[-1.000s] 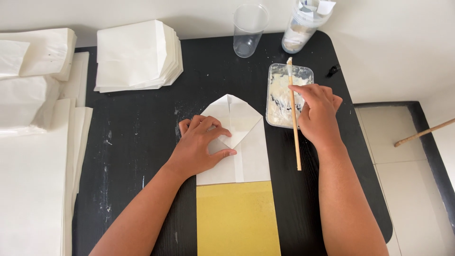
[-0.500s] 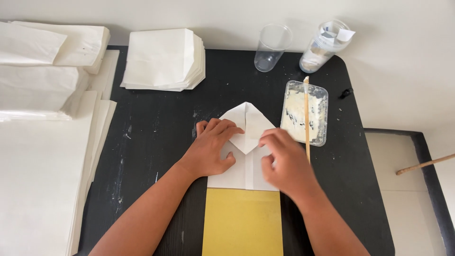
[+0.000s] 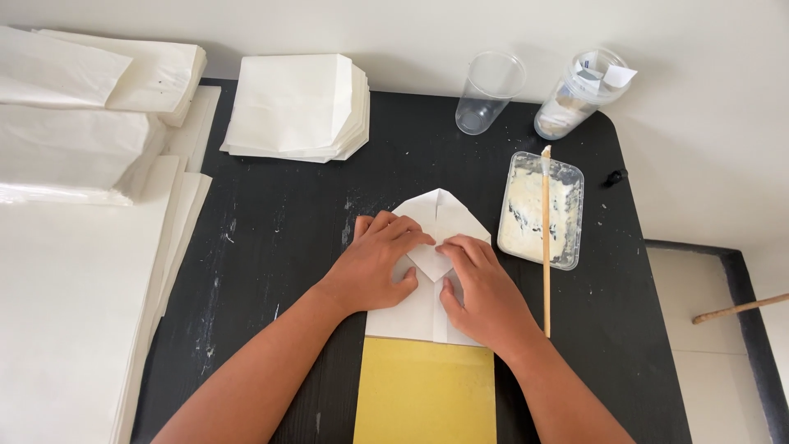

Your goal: Applying glue to paper sheets and folding them to assemble bags.

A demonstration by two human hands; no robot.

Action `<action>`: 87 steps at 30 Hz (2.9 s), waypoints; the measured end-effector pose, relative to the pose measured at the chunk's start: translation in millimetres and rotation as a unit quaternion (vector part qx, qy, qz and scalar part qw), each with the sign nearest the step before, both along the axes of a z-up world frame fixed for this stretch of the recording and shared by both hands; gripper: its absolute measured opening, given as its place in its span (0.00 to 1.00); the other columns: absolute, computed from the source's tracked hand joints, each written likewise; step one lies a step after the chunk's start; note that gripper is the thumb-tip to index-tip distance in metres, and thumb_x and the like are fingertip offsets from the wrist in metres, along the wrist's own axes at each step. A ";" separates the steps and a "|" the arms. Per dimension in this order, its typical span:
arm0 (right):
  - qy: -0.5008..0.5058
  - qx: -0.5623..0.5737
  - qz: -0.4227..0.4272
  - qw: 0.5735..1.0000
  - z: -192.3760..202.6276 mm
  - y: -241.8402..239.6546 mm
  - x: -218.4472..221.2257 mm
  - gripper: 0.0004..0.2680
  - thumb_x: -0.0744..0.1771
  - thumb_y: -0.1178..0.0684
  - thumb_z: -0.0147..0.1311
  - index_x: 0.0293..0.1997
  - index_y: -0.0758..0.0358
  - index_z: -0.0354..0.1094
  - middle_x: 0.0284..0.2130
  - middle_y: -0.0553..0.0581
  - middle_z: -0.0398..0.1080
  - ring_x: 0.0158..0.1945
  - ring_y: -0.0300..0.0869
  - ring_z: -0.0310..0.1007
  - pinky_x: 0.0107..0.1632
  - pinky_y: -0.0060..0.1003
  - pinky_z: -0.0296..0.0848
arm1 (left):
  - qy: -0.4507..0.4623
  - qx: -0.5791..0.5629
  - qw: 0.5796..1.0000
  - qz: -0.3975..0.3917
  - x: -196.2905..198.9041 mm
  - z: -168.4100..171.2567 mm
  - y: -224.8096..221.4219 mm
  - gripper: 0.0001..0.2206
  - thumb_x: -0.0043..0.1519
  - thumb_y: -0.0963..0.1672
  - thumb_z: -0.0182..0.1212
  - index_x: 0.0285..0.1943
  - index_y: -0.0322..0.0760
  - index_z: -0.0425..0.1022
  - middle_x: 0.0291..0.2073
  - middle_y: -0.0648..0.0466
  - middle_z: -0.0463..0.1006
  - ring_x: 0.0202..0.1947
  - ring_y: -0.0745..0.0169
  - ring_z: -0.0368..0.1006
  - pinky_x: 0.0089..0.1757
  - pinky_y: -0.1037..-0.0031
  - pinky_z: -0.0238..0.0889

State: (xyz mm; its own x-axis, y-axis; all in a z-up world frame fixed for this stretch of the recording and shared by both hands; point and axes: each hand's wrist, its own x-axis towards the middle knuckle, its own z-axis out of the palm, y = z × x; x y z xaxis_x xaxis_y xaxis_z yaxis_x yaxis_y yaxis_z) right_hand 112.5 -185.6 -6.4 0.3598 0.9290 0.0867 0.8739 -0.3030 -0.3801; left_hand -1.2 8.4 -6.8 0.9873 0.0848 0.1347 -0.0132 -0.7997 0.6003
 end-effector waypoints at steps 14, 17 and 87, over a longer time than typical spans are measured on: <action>-0.013 0.054 -0.011 0.998 -4.8 4.9 6.4 0.15 0.64 0.59 0.51 0.58 0.63 0.67 0.50 0.58 0.66 0.61 0.55 0.66 0.61 0.49 0.68 | -0.029 0.030 0.999 -0.009 -0.3 -0.9 -0.9 0.23 0.53 0.45 0.54 0.60 0.41 0.75 0.50 0.54 0.73 0.55 0.57 0.63 0.55 0.64 0.49; -0.014 0.064 -0.013 0.998 -7.6 7.1 13.5 0.15 0.64 0.59 0.50 0.57 0.61 0.67 0.50 0.57 0.66 0.60 0.54 0.66 0.61 0.49 0.68 | -0.034 0.037 0.999 -0.002 4.2 -2.4 1.8 0.23 0.53 0.45 0.54 0.60 0.41 0.75 0.50 0.54 0.73 0.54 0.57 0.63 0.55 0.64 0.49; 0.018 0.013 -0.135 0.991 7.1 2.6 0.6 0.14 0.69 0.47 0.54 0.53 0.68 0.76 0.57 0.67 0.71 0.65 0.56 0.69 0.67 0.43 0.65 | -0.080 0.201 0.976 0.036 6.8 -9.6 6.3 0.17 0.66 0.53 0.57 0.43 0.40 0.83 0.47 0.52 0.81 0.54 0.58 0.72 0.55 0.66 0.61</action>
State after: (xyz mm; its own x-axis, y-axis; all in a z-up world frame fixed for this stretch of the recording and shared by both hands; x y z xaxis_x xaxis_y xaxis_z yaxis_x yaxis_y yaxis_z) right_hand 113.1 -182.9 0.7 0.5983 0.7960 0.0920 0.7480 -0.5136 -0.4203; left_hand 5.5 14.6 -16.4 0.9445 0.0620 0.3225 -0.0153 -0.9726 0.2319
